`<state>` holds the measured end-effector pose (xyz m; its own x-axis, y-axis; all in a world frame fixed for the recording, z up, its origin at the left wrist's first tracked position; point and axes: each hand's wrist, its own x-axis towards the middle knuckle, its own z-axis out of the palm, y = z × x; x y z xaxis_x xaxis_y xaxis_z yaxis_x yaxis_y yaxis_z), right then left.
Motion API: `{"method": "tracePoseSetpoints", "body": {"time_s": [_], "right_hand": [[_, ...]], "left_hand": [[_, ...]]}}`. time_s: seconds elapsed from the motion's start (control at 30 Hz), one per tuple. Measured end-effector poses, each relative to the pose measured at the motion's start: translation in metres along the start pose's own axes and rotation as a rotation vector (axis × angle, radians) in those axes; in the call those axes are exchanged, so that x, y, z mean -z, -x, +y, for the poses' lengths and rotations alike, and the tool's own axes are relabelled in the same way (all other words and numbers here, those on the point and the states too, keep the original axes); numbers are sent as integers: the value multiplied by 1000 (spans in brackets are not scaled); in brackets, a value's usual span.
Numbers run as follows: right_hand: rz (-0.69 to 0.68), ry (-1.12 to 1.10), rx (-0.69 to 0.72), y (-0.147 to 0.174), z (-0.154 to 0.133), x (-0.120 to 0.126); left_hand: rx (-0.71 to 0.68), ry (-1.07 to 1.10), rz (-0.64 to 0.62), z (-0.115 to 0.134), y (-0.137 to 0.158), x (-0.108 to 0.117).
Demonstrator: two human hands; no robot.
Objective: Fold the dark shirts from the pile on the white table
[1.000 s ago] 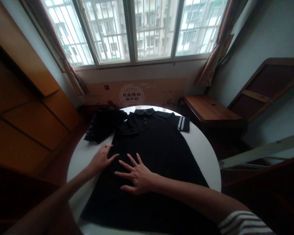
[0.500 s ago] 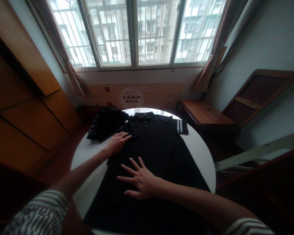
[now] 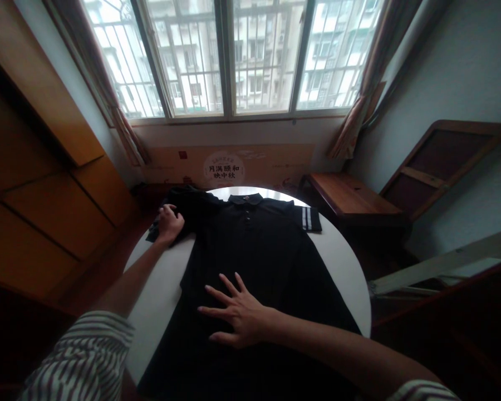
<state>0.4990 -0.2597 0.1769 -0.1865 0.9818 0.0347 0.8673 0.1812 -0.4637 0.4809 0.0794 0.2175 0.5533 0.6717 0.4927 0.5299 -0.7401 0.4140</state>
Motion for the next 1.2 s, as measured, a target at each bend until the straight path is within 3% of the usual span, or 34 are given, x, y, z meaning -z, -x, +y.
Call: {"method": "tracePoseSetpoints", "body": {"time_s": [0.1,0.17,0.23,0.3,0.4,0.57,0.67,0.97,1.1,1.2], "right_hand": [[125,-6,-30,-15,17,14],[257,43,-197,-29,43,35],[334,153,-483,-42,81,63],[384,194,-654,-48,125,89],[404,210,-832,-44,187,113],[243,222,-1042,-33,257,118],[179,240,-1065,-37,283,121],[169,230,-1049,-48,317,142],[262,283,-993,-50,302,144],[309,346,-888,-45,269,131]], "left_hand": [[-264,32,-112,29,28,-16],[-461,63,-272,54,42,-38],[-559,46,-450,77,45,-65],[-519,-13,-574,94,36,-91],[-393,-81,-648,107,13,-125],[-302,-150,-722,108,-14,-161],[-282,-182,-739,108,-26,-173],[-236,-181,-715,115,-50,-192],[-238,-183,-700,116,-50,-194],[-231,-180,-702,116,-49,-193]]}}
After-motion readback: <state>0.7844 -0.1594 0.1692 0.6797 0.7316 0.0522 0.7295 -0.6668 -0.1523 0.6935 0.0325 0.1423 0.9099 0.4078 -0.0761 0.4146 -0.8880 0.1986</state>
